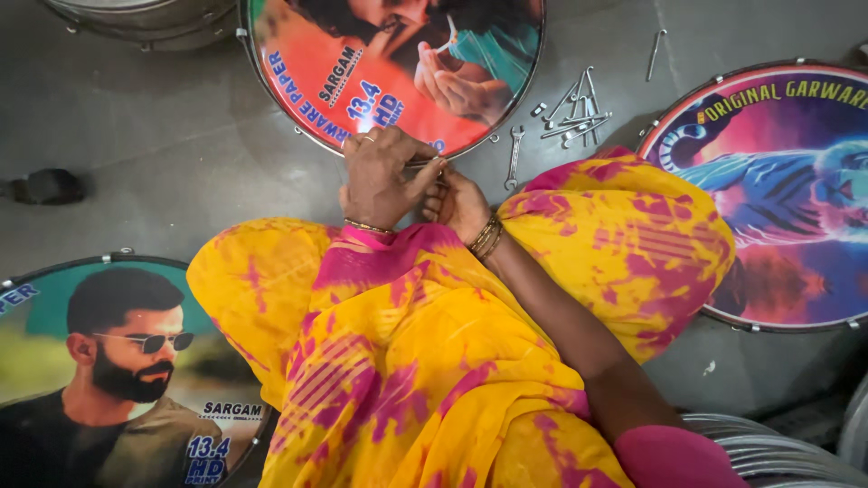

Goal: The person assembles a drum by placing the head on the shell, inserting metal bolts into the rim, and tightening them with a wrench.

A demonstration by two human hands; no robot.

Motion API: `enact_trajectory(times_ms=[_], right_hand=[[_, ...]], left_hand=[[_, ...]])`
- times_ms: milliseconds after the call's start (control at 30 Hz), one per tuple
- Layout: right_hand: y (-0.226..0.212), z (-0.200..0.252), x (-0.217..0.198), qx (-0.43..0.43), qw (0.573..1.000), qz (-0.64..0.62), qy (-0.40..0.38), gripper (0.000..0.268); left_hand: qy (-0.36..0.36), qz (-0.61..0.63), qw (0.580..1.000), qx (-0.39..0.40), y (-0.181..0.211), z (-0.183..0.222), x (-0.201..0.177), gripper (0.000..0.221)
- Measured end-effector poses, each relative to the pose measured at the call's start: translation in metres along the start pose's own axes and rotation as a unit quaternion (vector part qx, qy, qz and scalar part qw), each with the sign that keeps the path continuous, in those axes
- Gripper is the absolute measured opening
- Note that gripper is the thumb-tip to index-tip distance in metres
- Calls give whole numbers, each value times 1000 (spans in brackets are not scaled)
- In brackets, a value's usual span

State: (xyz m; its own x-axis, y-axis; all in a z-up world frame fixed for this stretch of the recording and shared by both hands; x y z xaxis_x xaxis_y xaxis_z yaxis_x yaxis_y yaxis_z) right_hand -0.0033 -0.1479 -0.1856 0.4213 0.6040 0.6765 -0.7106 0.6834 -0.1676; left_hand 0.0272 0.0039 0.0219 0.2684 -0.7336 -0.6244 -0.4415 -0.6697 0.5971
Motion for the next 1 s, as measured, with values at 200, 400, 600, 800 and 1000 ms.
enact_trajectory(times_ms=[200, 400, 600, 800, 1000], right_hand=[[-16, -3, -36, -167, 960, -16, 223, 7], [-139, 35, -67, -391, 898, -193, 48, 23], [-288, 69, -45, -395, 885, -147, 199, 13], [-358, 42, -72, -400, 687, 443, 414, 13], [-347, -25, -101, -173, 255, 890, 337, 32]], left_hand=[[-11, -4, 1000, 19, -5, 3, -17, 14], [-15, -90, 996, -7, -38, 20, -49, 16], [49, -204, 977, -37, -59, 20, -61, 27], [51, -129, 988, -72, -20, -1, -42, 21], [20, -96, 995, 7, 57, -33, 38, 36]])
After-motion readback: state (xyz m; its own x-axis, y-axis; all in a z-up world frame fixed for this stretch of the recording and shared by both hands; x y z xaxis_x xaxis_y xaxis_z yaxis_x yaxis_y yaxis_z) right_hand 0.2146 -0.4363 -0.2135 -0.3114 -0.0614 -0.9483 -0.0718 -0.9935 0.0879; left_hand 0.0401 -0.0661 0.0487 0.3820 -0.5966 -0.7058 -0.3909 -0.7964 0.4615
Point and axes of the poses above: each hand's wrist, its own z-axis away from the middle knuckle, its own x-axis out of the palm, y = z × x, the point moved 3 cm from there along -z, towards the middle knuckle, and after that the axes turned 9 degrees about y, right-handed, at the moved point
